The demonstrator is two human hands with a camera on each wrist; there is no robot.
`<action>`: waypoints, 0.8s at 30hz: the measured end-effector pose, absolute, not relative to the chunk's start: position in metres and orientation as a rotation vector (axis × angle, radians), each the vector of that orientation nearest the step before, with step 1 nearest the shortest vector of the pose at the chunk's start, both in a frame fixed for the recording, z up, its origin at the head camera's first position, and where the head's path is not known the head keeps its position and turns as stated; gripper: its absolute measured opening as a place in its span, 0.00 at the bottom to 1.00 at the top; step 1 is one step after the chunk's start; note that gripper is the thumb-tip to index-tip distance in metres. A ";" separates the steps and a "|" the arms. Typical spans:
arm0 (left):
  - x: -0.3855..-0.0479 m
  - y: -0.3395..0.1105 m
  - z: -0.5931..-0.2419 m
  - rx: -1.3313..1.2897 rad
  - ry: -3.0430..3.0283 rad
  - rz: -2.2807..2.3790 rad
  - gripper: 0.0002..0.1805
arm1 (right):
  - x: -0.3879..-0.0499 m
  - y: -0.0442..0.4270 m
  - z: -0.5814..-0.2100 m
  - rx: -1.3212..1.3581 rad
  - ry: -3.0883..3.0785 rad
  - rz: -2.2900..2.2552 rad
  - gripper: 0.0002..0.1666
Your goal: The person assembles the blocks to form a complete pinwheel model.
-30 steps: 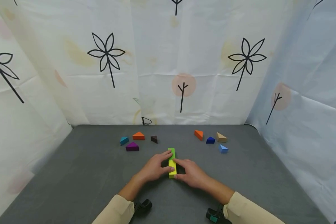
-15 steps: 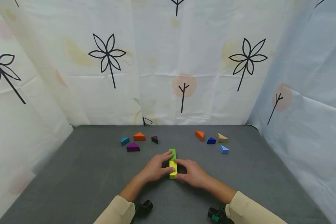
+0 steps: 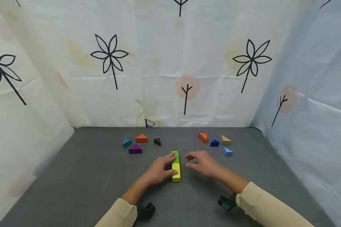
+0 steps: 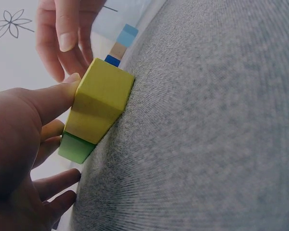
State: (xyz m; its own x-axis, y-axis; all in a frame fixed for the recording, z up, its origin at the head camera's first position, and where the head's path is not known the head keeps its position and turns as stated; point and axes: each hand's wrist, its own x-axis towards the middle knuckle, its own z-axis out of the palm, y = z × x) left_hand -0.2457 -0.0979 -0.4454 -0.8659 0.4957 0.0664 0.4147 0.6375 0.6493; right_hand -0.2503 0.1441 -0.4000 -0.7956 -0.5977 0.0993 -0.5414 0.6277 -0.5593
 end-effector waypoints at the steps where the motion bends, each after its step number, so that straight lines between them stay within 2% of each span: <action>1: -0.246 -0.098 -0.446 0.759 2.736 1.034 0.36 | -0.252 0.146 -0.398 -0.971 2.772 -0.882 0.19; 8: -0.245 -0.099 -0.446 0.745 2.735 1.029 0.37 | -0.262 0.162 -0.391 -0.969 3.005 -0.853 0.16; 24: -0.246 -0.099 -0.448 0.739 2.733 1.028 0.36 | -0.295 0.213 -0.412 -0.752 3.327 -0.876 0.22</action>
State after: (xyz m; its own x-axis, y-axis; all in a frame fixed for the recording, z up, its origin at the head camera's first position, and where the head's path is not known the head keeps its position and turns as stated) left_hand -0.2459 -0.0992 -0.4482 -0.8716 0.4876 0.0499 0.3996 0.6479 0.6485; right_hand -0.2948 0.2127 -0.4123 -0.8405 -0.2968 0.4534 -0.4816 0.7926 -0.3740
